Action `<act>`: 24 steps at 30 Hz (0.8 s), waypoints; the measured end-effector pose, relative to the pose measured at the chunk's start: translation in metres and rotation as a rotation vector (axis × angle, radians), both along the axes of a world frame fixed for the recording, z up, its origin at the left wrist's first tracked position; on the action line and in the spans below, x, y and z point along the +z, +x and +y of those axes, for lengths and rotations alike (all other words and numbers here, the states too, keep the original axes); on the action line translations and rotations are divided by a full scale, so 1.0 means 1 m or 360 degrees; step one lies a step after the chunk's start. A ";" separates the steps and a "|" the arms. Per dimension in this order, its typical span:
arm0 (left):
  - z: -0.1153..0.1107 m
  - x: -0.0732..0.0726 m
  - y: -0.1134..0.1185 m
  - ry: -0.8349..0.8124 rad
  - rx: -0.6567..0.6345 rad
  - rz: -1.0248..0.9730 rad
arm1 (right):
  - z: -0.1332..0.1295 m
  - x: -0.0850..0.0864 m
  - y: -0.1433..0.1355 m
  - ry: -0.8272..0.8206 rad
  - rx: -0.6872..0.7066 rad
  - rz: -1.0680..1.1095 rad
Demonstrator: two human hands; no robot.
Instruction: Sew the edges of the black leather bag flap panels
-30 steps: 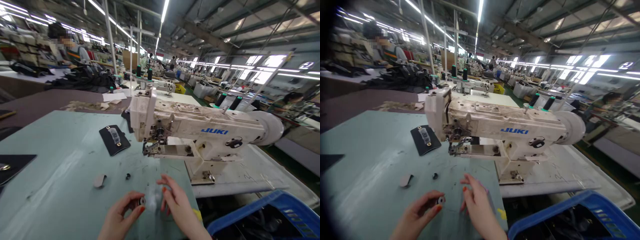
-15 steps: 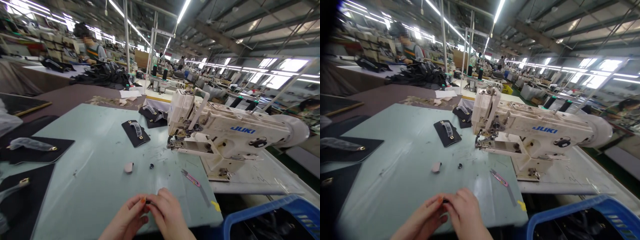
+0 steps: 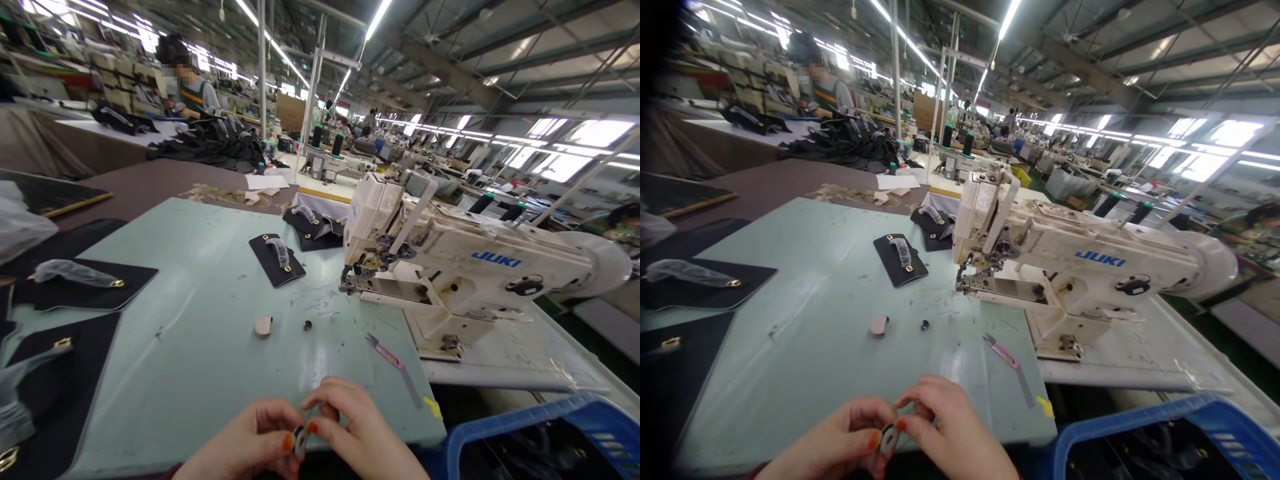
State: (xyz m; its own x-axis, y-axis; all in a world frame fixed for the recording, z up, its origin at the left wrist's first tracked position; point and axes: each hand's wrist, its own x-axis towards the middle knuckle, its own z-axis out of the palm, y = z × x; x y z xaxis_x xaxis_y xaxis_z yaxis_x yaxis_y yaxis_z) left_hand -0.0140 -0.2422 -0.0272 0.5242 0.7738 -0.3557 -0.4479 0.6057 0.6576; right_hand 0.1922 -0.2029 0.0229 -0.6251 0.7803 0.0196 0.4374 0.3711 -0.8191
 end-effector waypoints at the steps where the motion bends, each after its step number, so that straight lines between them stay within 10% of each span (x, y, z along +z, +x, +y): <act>1: 0.001 -0.001 0.000 0.0034 0.0030 0.0050 | 0.002 -0.004 0.002 0.0024 -0.0070 0.0033; 9: 0.024 -0.020 -0.005 0.0529 0.0237 0.0705 | 0.000 -0.067 -0.012 0.0659 -0.0234 -0.0038; 13: 0.033 -0.025 -0.005 0.0890 0.0396 0.1265 | -0.009 -0.062 -0.023 0.1042 -0.0036 0.0048; 18: 0.036 -0.024 0.001 0.1042 0.0217 0.1123 | 0.022 -0.038 -0.010 0.0943 -0.0196 -0.0009; 24: 0.046 -0.035 -0.007 0.1030 0.0446 0.1326 | 0.028 -0.077 -0.020 0.1024 -0.0152 0.0019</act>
